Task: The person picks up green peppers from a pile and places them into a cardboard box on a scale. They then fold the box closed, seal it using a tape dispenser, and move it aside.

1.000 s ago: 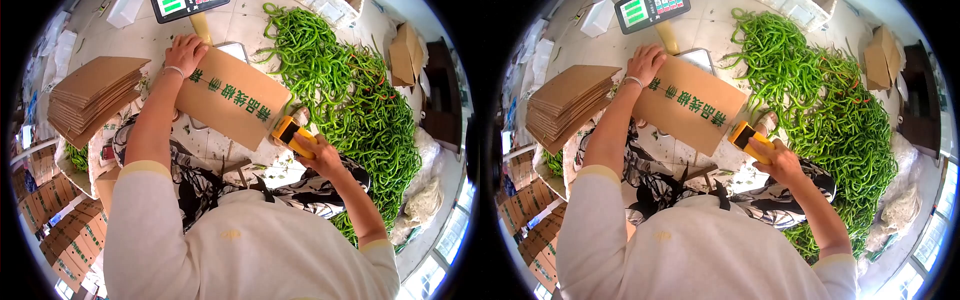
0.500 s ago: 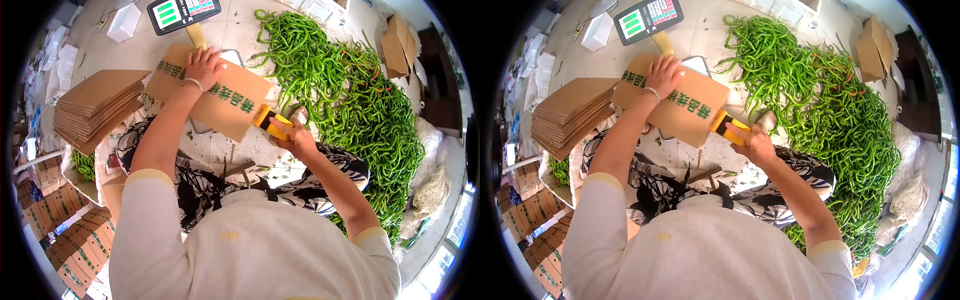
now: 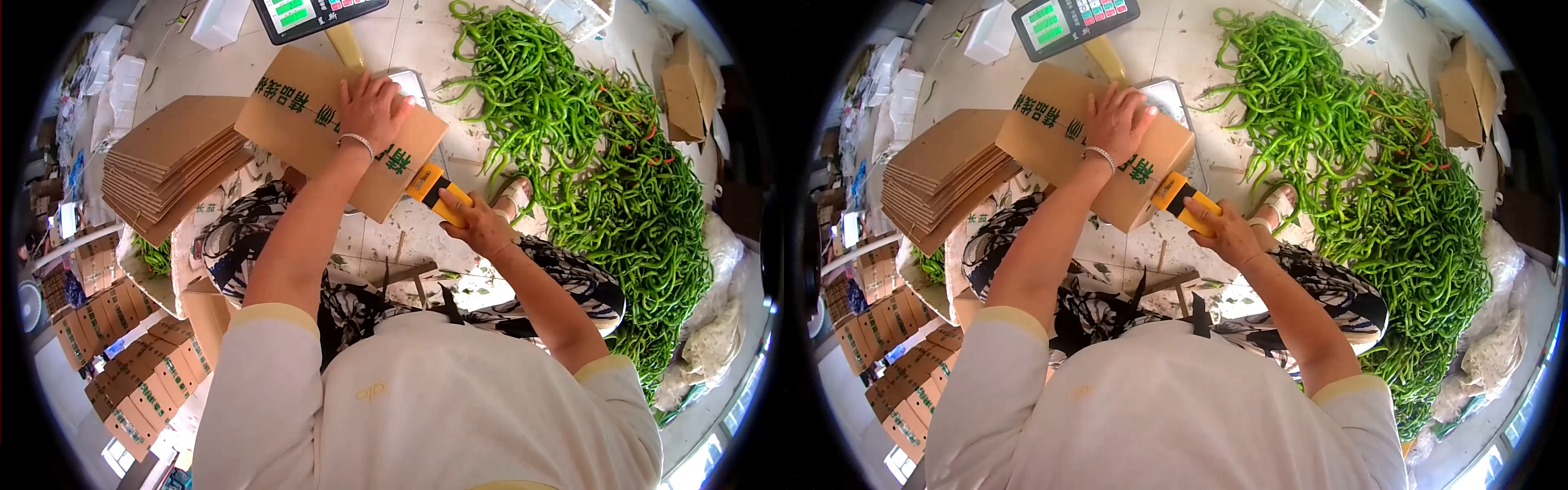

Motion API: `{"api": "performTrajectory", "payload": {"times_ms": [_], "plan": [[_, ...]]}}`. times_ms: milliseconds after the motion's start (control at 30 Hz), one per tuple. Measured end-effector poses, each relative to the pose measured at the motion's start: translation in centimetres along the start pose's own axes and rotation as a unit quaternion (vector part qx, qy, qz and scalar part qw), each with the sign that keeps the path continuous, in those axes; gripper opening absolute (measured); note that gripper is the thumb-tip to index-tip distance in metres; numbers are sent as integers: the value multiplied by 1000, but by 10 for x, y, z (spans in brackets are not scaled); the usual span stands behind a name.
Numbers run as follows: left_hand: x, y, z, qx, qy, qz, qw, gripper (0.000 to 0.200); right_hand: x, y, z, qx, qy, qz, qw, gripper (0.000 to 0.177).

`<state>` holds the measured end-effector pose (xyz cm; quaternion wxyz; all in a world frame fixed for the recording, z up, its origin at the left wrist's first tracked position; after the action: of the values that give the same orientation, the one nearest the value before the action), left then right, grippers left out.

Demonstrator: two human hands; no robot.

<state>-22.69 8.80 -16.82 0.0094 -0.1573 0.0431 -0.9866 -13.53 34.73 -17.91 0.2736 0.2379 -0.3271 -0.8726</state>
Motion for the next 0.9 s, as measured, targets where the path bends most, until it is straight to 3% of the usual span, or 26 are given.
{"api": "performTrajectory", "payload": {"times_ms": [67,167,333,433,533,633,767,833,900], "plan": [[3,-5,8,-6,44,-1,999,38,-4,-14,-9,-20,17,-20,999,66],[5,-3,4,-7,40,-4,999,34,-16,-64,-35,-73,85,-81,990,67],[5,-5,4,11,30,-19,999,32,7,-54,-33,-26,114,-115,986,70],[6,-5,8,13,27,-15,999,31,74,-22,-38,-82,138,-121,980,56],[3,-6,6,5,26,-19,999,30,117,-18,-56,-173,222,-128,951,46],[10,-1,6,-4,19,-14,1000,29,107,-9,-61,-191,175,-132,957,31],[9,-4,-2,-11,16,-8,1000,28,59,3,-61,-177,271,-122,938,33],[14,-6,3,8,80,-2,997,34,26,37,-60,-173,311,-67,932,40],[15,-7,9,34,134,-1,990,40,7,83,-50,-70,358,-72,928,53]]}}
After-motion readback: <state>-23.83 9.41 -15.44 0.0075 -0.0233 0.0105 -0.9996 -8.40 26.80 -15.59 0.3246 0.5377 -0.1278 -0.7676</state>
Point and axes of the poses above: each hand's wrist, its own x-axis towards the middle knuckle, its own z-axis out of the back of the hand, y = z × x, the point moved 2 cm from there along x, towards the middle knuckle, and after that the axes turned 7 degrees about x, right-handed, at the moved point
